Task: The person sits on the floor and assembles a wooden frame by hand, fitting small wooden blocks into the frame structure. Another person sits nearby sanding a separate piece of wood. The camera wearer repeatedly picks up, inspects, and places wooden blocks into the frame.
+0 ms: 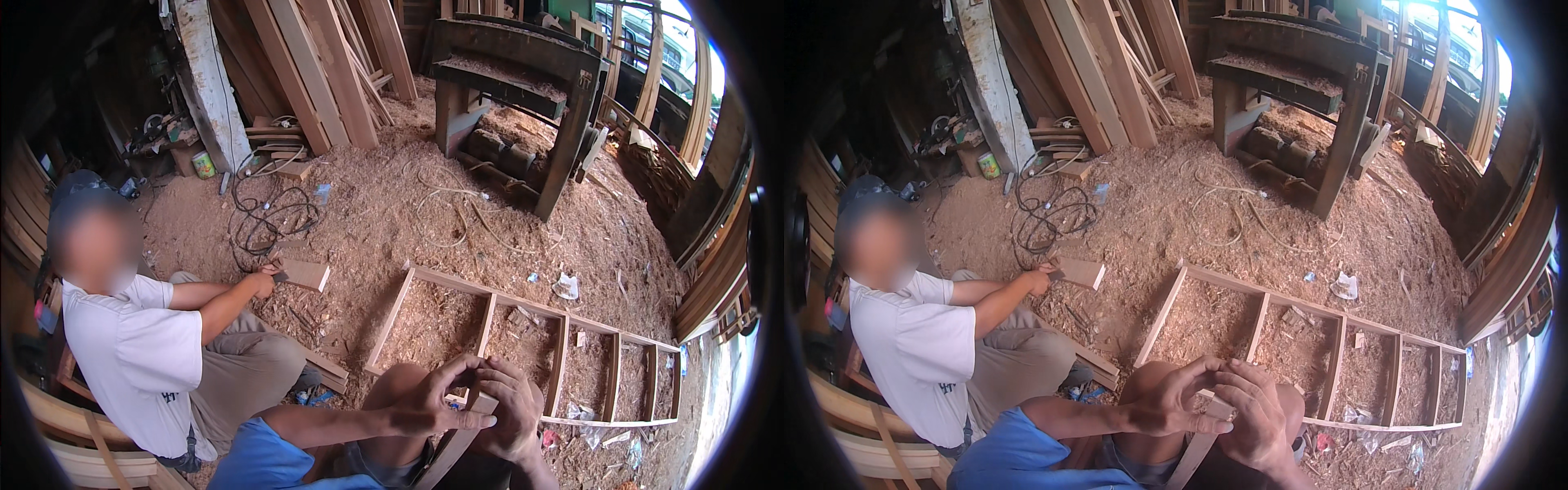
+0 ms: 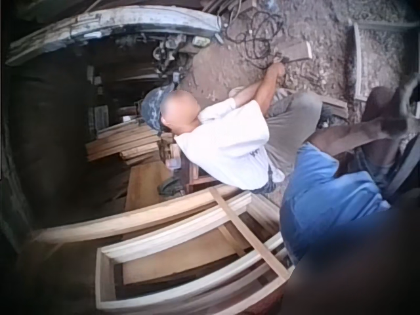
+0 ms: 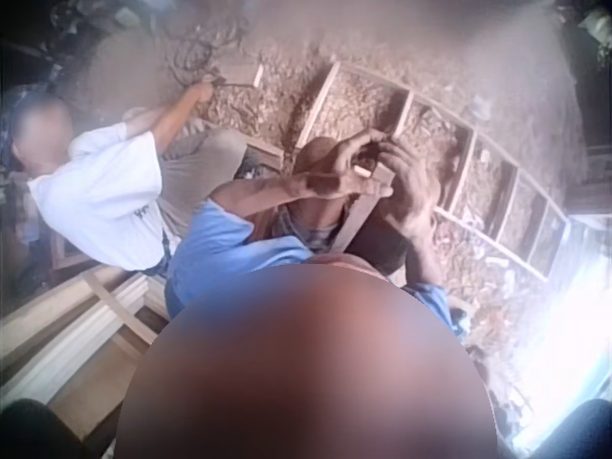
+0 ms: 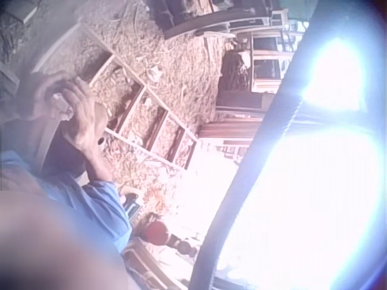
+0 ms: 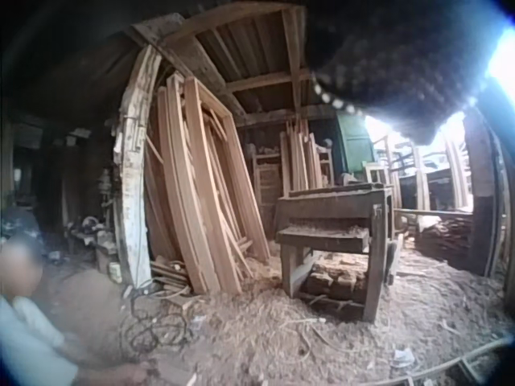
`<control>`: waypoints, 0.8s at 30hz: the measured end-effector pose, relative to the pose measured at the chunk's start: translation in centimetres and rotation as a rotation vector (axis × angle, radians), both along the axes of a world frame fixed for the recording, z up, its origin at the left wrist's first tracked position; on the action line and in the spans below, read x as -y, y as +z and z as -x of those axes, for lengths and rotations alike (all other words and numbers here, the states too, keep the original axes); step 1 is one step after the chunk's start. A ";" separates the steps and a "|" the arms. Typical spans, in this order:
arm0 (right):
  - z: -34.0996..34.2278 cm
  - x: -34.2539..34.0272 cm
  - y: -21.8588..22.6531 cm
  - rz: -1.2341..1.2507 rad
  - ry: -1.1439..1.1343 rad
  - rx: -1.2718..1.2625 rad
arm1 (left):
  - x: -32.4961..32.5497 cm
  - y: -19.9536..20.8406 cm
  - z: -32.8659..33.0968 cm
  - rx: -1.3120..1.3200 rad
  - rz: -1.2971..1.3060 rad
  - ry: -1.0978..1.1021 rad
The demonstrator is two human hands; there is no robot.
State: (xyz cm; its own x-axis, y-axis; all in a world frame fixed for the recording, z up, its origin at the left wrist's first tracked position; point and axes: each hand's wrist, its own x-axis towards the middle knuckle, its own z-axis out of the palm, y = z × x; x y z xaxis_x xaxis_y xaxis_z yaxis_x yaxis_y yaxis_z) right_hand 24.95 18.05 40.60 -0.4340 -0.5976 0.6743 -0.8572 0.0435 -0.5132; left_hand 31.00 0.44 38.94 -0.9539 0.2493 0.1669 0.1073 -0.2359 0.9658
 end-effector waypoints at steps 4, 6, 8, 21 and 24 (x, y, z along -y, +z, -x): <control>-0.7 -0.2 -0.1 -0.027 -0.015 0.008 | -0.2 -0.1 -0.6 0.045 -0.004 0.006; -1.2 -0.3 -0.3 -0.021 -0.028 0.016 | -0.3 -0.1 -0.8 0.024 -0.007 -0.010; -1.5 -0.3 -0.6 0.010 -0.029 0.007 | -0.4 -0.1 -0.9 0.043 0.030 -0.012; 10.0 -0.7 5.7 -0.288 -0.407 0.031 | 6.1 6.7 4.4 -0.326 -0.032 0.442; 11.1 -1.7 7.4 -0.607 -0.483 0.038 | 8.8 8.5 6.9 -0.570 0.205 0.714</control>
State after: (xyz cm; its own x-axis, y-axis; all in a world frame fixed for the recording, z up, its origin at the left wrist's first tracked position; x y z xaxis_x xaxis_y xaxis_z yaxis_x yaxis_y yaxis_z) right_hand 13.86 19.79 47.98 -0.7569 -0.5958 0.2685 -0.6535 0.6910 -0.3089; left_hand 24.06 -8.39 47.44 -0.6805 -0.2877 0.6739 0.6309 0.2375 0.7386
